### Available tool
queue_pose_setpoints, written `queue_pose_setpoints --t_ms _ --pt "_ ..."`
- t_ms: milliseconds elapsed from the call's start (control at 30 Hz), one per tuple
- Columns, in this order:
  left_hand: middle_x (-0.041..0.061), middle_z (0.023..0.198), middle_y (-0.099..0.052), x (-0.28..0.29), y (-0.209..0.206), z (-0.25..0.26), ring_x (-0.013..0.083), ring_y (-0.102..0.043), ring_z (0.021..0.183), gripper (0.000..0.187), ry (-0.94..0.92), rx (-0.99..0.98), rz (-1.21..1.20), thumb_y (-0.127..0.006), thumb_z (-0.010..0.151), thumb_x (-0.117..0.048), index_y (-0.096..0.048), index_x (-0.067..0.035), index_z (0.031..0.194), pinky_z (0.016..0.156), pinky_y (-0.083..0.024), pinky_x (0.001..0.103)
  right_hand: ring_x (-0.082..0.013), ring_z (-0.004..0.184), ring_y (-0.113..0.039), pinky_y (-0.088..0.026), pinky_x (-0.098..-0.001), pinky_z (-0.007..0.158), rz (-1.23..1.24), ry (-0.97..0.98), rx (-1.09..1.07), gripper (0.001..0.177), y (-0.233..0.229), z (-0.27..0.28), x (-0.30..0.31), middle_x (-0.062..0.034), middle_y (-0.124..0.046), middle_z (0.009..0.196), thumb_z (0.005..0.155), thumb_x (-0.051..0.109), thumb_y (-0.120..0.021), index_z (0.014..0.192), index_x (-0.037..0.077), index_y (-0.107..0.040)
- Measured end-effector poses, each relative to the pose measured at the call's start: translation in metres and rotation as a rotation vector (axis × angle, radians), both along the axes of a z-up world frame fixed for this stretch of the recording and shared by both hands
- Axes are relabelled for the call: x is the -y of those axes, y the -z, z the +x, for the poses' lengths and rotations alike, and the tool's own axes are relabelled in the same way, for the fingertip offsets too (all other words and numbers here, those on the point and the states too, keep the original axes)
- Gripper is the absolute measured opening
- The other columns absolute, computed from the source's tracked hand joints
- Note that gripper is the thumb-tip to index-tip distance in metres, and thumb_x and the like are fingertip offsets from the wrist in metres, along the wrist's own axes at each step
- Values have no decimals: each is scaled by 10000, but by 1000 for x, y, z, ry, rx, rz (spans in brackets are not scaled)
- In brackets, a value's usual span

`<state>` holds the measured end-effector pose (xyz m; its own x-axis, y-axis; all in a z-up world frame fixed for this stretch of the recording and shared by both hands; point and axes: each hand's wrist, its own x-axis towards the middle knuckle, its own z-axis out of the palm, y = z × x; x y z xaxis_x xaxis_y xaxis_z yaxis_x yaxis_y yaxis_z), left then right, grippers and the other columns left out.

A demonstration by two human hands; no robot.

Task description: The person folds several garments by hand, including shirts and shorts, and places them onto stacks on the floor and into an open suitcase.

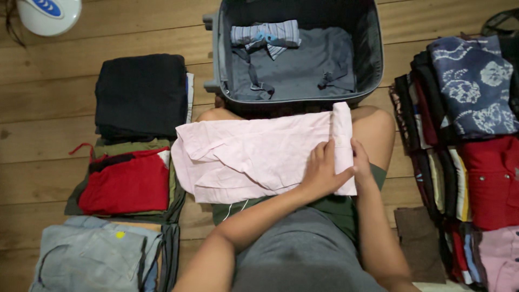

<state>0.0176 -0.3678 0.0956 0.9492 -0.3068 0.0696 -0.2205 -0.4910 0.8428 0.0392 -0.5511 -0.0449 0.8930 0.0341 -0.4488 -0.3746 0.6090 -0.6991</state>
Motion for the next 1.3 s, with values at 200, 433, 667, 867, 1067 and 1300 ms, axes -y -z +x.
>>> queue_pose_setpoints --t_ms 200,433,667,867,1067,1300 --pt "375 1567 -413 30 4 -9 489 -418 1475 933 95 -16 -275 -691 956 -483 -309 113 1563 1222 -351 502 -167 1213 -591 -464 -302 1004 -674 87 87 532 -34 -37 27 -86 -624 1335 1115 437 -543 1395 -15 -570" --pt "283 1542 -446 72 14 -7 400 -474 1427 845 286 -233 -560 -707 930 -338 -291 -8 1588 1158 -426 470 -215 952 -641 -503 -352 811 -1065 10 34 491 -32 -39 97 -154 -684 1120 1012 379 -686 1359 32 -671" --pt "161 1241 -550 105 39 16 220 -599 1038 540 111 -556 -945 -581 931 -68 -472 -17 1457 844 -558 422 -323 1112 -568 -499 -429 943 -1473 85 199 886 -54 -49 92 -201 -529 1248 752 235 -886 1528 68 -492" --pt "121 1148 -621 57 21 31 314 -637 1073 315 262 176 -345 -625 902 -52 -643 -39 1216 963 -528 414 -223 965 -615 -530 -381 812 -1211 66 -103 869 -42 -42 129 -115 -603 1171 721 200 -861 1489 68 -477" --pt "109 1189 -616 48 13 30 319 -578 1133 317 416 485 -81 -642 840 -107 -635 -55 1152 1003 -458 460 -159 979 -629 -512 -305 857 -940 117 14 569 -26 -41 162 -88 -687 1115 951 211 -771 1456 23 -586" --pt "98 1221 -608 48 12 27 305 -561 1177 342 426 514 14 -639 861 -109 -639 -71 1200 1016 -458 453 -164 908 -641 -511 -308 808 -915 20 -134 448 -28 -27 171 -95 -714 1110 875 161 -768 1281 -1 -668"
